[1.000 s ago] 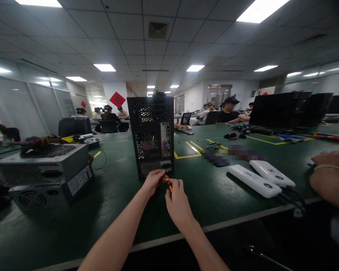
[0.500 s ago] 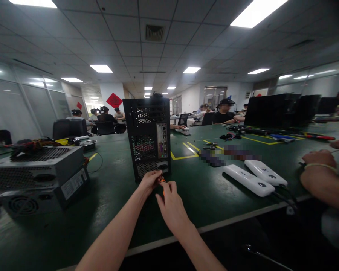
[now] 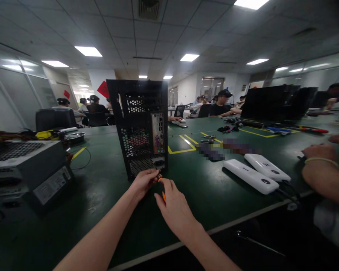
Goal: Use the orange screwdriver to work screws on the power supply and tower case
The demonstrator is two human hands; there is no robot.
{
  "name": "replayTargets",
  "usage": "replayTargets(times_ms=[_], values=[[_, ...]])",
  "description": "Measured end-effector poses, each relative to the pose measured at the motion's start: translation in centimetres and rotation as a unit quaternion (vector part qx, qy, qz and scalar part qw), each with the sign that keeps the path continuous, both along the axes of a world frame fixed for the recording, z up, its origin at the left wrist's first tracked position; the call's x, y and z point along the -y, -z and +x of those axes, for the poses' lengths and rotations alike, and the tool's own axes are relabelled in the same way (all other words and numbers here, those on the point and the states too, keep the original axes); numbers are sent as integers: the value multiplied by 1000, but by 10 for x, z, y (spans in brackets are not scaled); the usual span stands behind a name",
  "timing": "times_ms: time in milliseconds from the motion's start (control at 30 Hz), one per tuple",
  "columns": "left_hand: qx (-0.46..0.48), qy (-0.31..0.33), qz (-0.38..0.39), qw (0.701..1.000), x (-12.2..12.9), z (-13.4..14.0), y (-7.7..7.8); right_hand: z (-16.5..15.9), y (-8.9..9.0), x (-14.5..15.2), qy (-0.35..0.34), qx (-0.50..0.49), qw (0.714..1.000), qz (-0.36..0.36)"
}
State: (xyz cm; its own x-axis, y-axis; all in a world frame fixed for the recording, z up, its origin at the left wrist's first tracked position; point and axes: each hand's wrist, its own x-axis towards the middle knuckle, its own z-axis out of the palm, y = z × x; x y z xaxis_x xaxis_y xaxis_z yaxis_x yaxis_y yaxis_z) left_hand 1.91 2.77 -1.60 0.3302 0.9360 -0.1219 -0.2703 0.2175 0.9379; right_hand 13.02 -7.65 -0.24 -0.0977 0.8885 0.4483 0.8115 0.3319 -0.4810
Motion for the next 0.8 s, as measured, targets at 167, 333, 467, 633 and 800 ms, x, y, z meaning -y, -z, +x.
replayTargets(times_ms=[167,333,467,633,800], values=[[33,-24,-57,998,-3,5,-3,14,-4,-7,-59,160,985,39],[39,-25,-64,997,-3,7,-5,39,-17,-18,-210,306,923,104],[19,-31,-50,998,-3,4,-7,46,-20,-27,-284,331,884,169],[19,-25,-30,999,-3,2,-3,38,-8,-35,-241,284,887,272],[60,7,-26,998,-7,0,5,35,-2,-32,-207,247,907,270]])
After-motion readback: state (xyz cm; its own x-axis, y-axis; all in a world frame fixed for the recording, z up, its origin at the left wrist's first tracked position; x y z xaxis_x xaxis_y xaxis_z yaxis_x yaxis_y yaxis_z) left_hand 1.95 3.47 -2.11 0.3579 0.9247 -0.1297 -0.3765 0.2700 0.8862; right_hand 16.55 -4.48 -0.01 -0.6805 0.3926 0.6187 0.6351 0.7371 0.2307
